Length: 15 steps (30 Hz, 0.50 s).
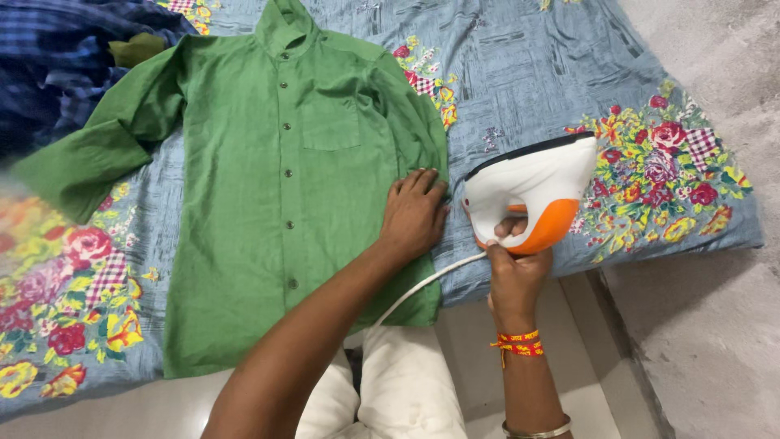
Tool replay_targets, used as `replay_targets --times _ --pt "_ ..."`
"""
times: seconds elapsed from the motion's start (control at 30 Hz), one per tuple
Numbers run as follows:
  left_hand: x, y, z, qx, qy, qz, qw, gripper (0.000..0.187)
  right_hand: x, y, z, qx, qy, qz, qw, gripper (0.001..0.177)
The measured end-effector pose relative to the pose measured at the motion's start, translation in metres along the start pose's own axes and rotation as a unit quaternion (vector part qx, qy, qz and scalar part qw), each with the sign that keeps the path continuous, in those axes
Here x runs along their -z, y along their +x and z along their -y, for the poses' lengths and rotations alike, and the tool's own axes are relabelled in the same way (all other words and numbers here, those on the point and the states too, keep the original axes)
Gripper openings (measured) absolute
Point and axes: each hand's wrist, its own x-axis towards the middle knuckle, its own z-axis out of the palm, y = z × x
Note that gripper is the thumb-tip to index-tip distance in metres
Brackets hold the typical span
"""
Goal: The person buttons a green shirt laid on a floral bedsheet, then uses an electric iron to press the front and back of the shirt. The person flips the shirt over to iron the other side and continues smoothing the fabric.
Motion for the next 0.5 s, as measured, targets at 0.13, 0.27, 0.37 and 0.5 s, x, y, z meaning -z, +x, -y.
replay_targets --times 0.13,0.27,0.37,0.5 --pt "-0.002 0.005 -0.004 0.046 -0.032 -0.029 0.998 0.025 0.003 -0.005 0.002 0.062 -0.186 -0.003 0.981 0.043" --pt "0.003 0.011 -0.006 0.074 -0.09 -0.08 0.99 0.016 -0.003 -0.008 0.009 0.046 -0.2 -0.015 0.979 0.044" --pt "0.002 0.012 -0.006 0.075 -0.124 -0.134 0.98 0.015 -0.008 -0.01 0.008 0.086 -0.219 -0.034 0.971 0.055" --pt "-0.004 0.018 -0.001 0.083 -0.19 -0.216 0.954 0.017 -0.012 -0.026 0.005 0.092 -0.206 -0.071 0.971 0.071"
